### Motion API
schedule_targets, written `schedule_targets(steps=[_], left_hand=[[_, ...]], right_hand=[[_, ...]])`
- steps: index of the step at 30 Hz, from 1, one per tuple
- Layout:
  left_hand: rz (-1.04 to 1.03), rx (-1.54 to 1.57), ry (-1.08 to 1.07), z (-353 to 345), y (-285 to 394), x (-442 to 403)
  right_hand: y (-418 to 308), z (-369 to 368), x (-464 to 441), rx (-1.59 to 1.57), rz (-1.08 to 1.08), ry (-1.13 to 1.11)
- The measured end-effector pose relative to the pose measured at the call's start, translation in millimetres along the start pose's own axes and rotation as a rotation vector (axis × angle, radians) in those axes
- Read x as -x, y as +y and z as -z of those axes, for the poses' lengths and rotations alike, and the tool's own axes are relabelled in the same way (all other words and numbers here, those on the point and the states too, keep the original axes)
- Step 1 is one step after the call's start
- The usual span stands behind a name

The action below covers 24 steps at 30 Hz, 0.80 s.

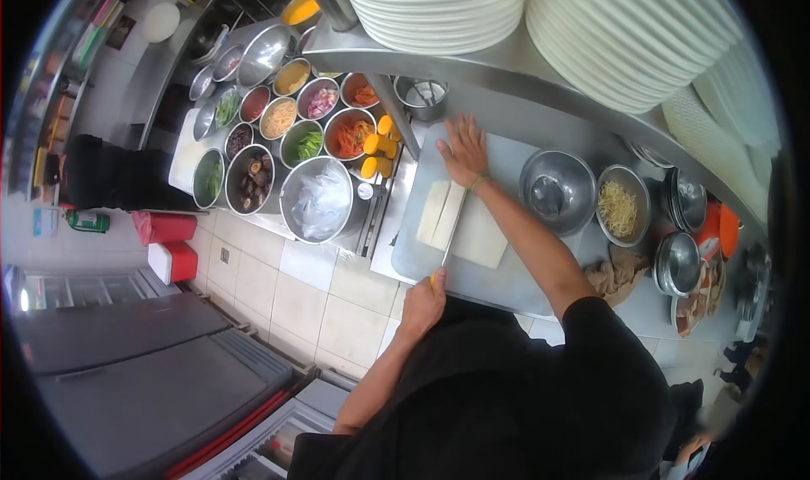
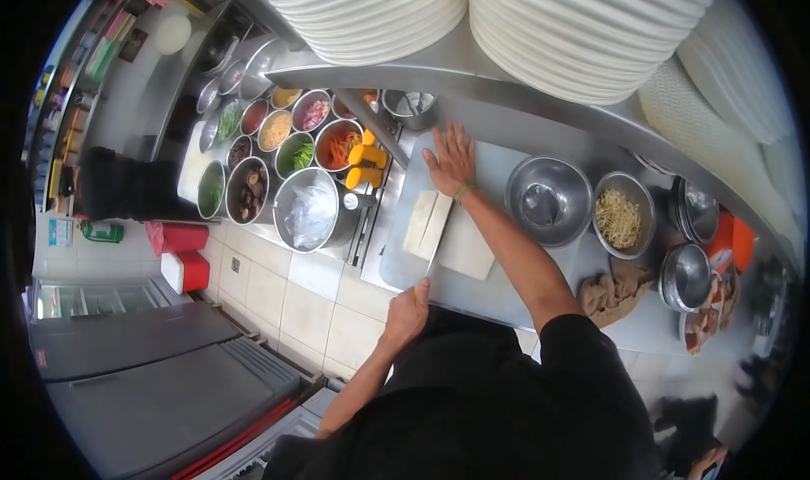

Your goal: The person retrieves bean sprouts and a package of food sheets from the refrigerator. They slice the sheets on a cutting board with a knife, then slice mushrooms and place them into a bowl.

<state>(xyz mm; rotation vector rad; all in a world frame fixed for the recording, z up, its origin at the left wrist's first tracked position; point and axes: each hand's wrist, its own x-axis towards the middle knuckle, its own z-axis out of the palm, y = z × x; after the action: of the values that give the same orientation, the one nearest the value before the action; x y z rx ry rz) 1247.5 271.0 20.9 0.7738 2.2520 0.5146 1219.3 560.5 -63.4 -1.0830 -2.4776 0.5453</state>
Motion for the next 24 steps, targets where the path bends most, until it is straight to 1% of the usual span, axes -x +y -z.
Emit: schedule_targets(steps=[3,5,6,8,12,15,17,18,20,24], left_hand=[[0.017,0.016,-0.03,14.0,8.4,2.3],[0.019,0.036,-0.008,13.9,16.4,9.0],[0.016,0.032,-0.033,13.5,20.2,12.8],[0.039,0.139,-0.085,13.2,28.2,17.5],[0.009,0.158,-0.108,6.0,32.4,22.2],[0.003,0.128,-0.123,-3.9,26.5,21.4],[0.001,0.118,-0.127,-9.1,23.6,20.4],[-0.001,0.108,-0.131,-10.8,22.4,20.1],[-0.006,0.083,-0.12,-13.4,21.0,19.3],[-0.001,0.02,-0.102,-21.8,20.1,13.8]], right_hand=[[1.5,1.1,0.0,-0.019,-0.036,-0.012],[-2.5,14.7,-2.3,-0.087,-0.073,0.005],[-4.5,22.2,-2.0,-0.077,-0.096,0.0],[-6.7,36.8,-3.7,-0.052,-0.061,-0.037],[2.5,41.4,2.6,-0.002,-0.072,-0.041],[8.7,39.7,10.0,0.006,-0.08,-0.04],[10.7,37.8,13.9,0.081,-0.065,-0.008],[10.8,36.9,16.5,0.079,-0.068,-0.01],[11.7,34.3,19.7,0.173,-0.067,-0.04],[15.2,29.6,16.9,0.079,-0.118,-0.046]])
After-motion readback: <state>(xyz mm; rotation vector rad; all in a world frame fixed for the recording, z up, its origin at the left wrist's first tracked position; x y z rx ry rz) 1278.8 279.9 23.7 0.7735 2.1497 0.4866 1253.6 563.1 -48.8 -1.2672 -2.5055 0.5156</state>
